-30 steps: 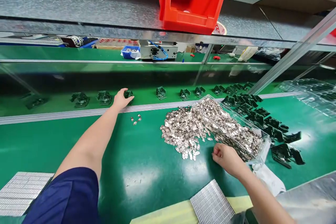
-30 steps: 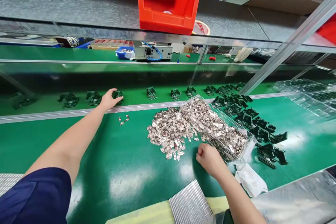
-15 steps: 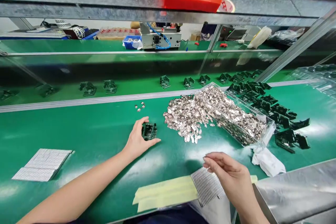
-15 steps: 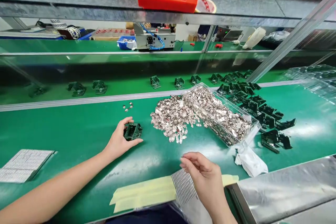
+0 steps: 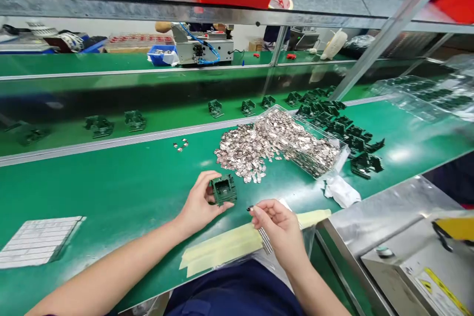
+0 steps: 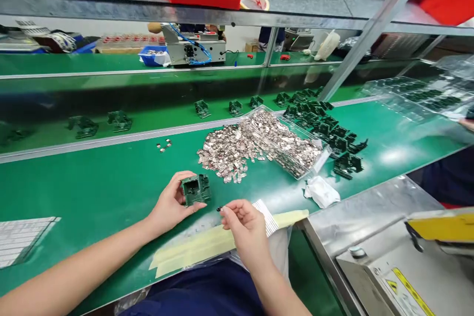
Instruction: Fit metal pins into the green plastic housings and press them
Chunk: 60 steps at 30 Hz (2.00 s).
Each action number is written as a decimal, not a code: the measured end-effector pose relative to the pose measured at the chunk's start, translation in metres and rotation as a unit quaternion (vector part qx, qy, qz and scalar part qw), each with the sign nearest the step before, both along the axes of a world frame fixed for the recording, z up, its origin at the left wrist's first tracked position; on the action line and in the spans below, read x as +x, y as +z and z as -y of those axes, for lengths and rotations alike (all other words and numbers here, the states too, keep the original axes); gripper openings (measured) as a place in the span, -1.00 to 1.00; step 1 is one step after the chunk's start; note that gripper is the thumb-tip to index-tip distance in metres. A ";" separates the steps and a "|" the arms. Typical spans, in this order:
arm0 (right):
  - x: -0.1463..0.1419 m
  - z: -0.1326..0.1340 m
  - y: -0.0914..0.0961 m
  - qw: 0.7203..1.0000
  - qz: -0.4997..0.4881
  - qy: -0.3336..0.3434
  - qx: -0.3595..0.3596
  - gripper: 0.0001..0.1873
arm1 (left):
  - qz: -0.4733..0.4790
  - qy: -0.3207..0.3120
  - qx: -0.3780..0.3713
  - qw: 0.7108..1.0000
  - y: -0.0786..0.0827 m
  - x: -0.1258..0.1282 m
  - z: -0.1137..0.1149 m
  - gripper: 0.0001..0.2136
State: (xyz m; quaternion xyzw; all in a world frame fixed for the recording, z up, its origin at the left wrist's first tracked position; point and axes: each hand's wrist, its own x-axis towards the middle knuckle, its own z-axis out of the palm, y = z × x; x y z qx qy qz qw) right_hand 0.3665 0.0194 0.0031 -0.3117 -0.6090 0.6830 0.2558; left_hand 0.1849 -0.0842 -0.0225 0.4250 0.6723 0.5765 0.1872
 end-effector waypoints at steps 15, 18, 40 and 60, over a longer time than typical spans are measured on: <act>0.008 0.022 -0.004 0.983 0.007 -0.082 0.166 -0.85 | 0.226 -0.136 0.040 0.964 -0.001 0.066 -0.001 -0.57; 0.008 0.022 -0.002 0.979 0.021 -0.086 0.186 -0.82 | 0.220 -0.156 0.033 0.962 -0.004 0.066 0.000 -0.58; 0.008 0.031 -0.009 0.991 -0.074 -0.106 -0.033 -0.76 | 0.157 -0.059 0.004 0.986 0.000 0.082 0.003 -0.75; 0.081 0.018 -0.088 0.984 0.019 -0.172 0.036 -0.52 | 0.101 -0.159 0.029 0.982 -0.029 0.132 -0.106 -0.68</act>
